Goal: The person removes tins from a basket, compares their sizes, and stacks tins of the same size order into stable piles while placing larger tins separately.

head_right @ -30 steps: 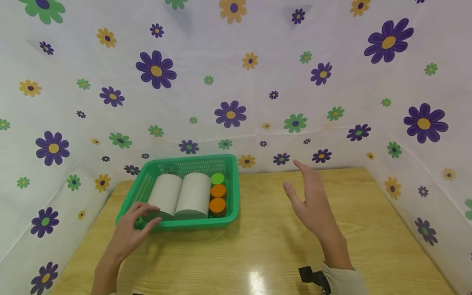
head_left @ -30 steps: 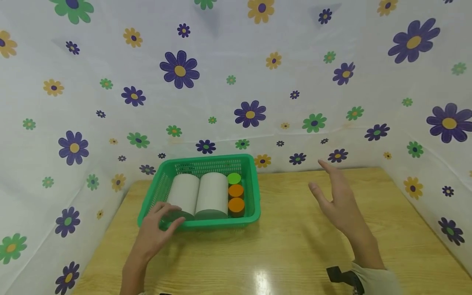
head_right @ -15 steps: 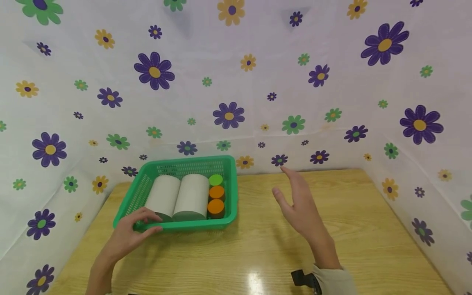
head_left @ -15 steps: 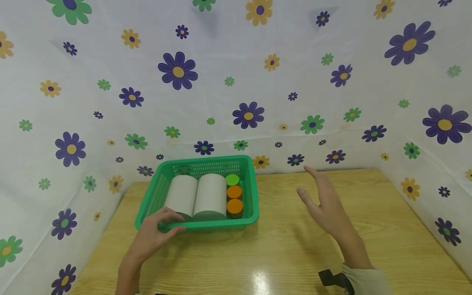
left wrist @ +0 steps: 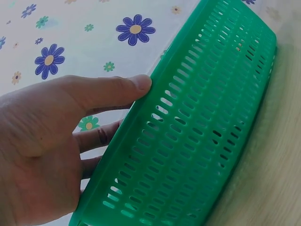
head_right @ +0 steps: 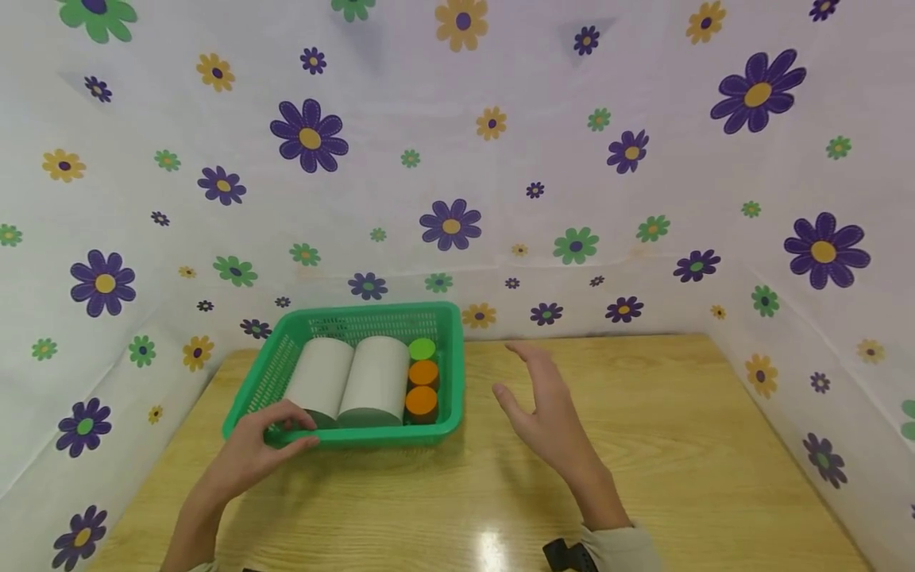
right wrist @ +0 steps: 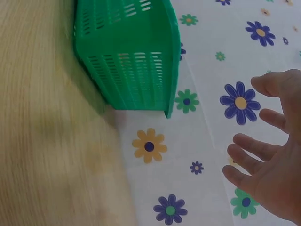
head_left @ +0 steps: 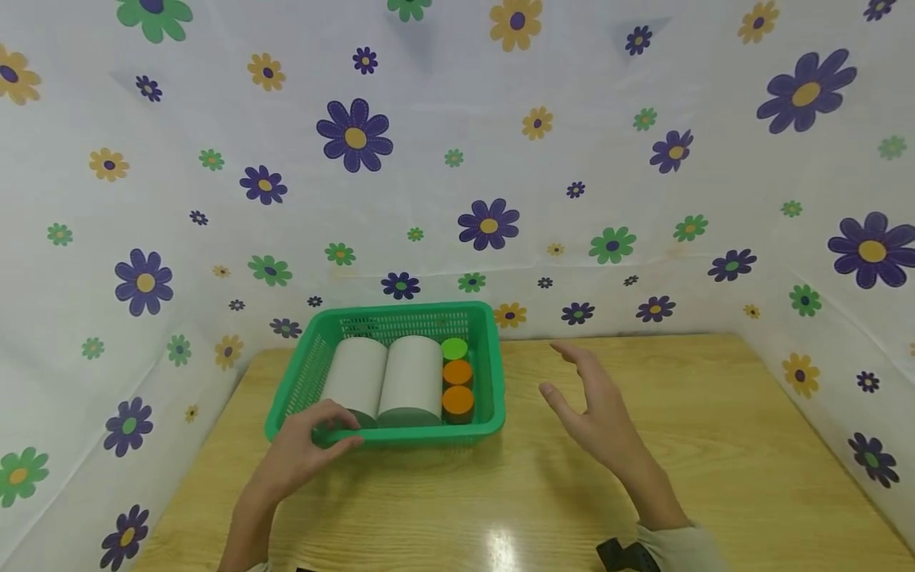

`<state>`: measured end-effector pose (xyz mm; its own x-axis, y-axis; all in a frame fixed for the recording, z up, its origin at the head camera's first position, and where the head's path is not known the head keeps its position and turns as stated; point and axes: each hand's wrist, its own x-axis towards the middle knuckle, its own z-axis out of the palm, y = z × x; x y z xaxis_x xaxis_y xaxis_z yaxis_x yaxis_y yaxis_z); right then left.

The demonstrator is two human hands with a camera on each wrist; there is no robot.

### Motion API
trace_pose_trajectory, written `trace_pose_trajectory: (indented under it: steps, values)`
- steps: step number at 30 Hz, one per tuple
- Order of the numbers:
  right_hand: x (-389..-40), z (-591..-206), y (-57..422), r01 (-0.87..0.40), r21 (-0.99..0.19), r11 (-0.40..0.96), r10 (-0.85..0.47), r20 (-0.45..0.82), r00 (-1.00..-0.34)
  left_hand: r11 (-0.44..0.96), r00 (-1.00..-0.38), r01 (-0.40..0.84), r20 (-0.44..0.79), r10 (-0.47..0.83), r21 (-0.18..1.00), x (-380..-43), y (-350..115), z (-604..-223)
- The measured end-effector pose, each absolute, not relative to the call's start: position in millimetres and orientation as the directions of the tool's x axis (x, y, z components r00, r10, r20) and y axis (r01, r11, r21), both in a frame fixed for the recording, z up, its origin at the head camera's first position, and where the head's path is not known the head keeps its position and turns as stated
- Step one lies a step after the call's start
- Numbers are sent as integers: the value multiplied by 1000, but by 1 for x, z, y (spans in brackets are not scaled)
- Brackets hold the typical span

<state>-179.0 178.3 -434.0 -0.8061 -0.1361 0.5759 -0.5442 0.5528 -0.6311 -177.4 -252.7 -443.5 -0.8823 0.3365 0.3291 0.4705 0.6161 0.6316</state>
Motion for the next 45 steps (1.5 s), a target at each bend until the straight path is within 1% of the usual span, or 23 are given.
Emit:
trace_pose_trajectory:
  steps: [9,16,20,25,30,36,41,45]
  values:
    - [-180,-437,157,-552,-629,547,-192,547,-815,614,-873,487,345,343,621,-180,-252,-444]
    - [-191,-429,143,-613,-610,502,-268,564,-781,607,-866,500,369,337,618,-184,-250,-446]
    - [-196,-430,136,-631,-603,488,-320,549,-772,600,-862,507,379,336,619,-183,-248,-449]
    - [-199,-431,126,-625,-592,509,-362,512,-779,586,-860,510,388,332,630,-179,-249,-452]
    - [-206,-427,117,-643,-562,520,-408,497,-766,568,-858,514,395,330,642,-178,-248,-450]
    - [-213,-427,110,-631,-539,559,-457,435,-776,565,-864,503,380,330,655,-179,-247,-446]
    - [-218,-425,102,-660,-476,580,-524,402,-751,578,-870,492,369,326,651,-178,-249,-446]
    - [-223,-423,96,-663,-445,602,-575,334,-746,586,-870,492,369,325,643,-177,-250,-445]
